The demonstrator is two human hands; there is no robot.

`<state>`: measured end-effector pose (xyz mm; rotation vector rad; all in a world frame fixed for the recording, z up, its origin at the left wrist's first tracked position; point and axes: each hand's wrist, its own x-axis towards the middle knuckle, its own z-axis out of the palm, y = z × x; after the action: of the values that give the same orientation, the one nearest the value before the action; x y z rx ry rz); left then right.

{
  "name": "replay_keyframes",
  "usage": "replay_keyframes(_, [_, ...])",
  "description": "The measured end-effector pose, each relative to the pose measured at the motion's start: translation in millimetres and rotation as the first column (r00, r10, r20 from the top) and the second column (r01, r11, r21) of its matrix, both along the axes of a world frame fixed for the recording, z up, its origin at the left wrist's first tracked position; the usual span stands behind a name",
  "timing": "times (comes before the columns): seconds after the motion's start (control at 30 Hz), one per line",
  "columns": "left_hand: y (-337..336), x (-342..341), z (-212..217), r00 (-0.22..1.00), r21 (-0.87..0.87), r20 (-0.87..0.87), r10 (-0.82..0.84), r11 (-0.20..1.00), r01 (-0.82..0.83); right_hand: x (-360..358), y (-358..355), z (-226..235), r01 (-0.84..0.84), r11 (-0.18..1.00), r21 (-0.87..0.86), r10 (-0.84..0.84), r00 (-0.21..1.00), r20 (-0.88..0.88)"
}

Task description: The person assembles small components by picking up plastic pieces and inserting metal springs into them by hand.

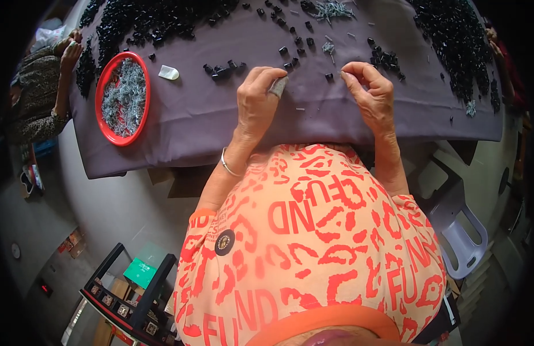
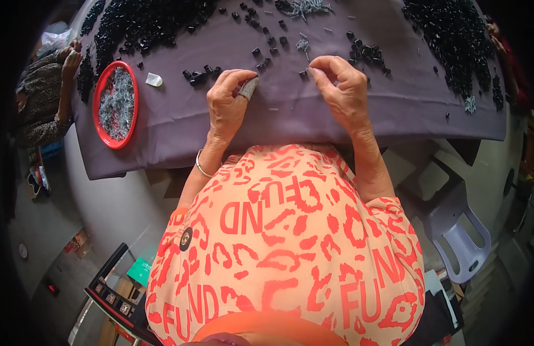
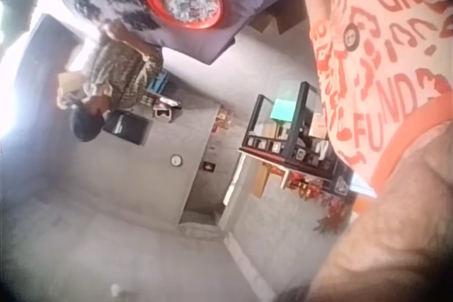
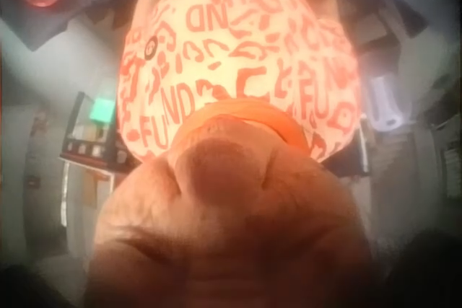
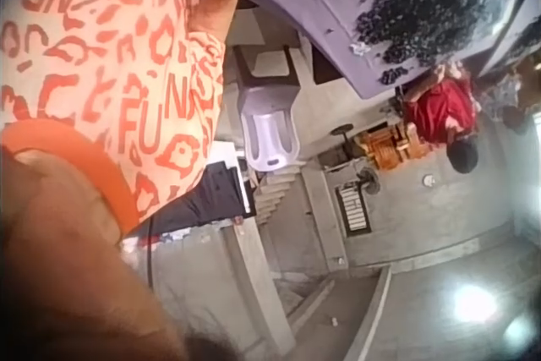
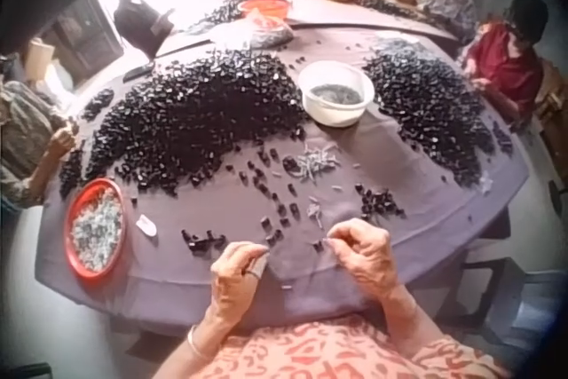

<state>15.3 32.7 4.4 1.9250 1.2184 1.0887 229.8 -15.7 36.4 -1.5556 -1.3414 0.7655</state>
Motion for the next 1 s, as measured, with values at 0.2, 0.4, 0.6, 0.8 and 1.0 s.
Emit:
replay_keyframes(0.2, [4,-3,-1,0.994,-0.024,-0.052,0.098,0.995,-0.099,4,-4,-8,0.033,0.999,0.000,-0.033,0.997,0.065])
replay_keyframes(0.4, [28,3,7,0.981,-0.009,-0.194,-0.014,1.000,0.013,1,-2,-16,0.041,0.999,0.022,-0.042,0.998,0.049])
replay_keyframes(0.6, [40,14,21,0.878,-0.122,-0.453,-0.154,0.986,0.110,1,-1,-21,0.044,0.998,0.033,-0.045,0.999,0.030])
replay_keyframes(0.8, [43,21,21,0.845,-0.097,-0.487,-0.219,0.976,0.197,2,-2,-24,0.069,0.996,0.048,-0.071,0.997,0.039])
replay_keyframes(1.0, [40,18,19,0.956,0.008,-0.241,-0.168,0.985,0.175,3,0,-31,0.059,0.994,0.095,-0.063,0.997,0.037])
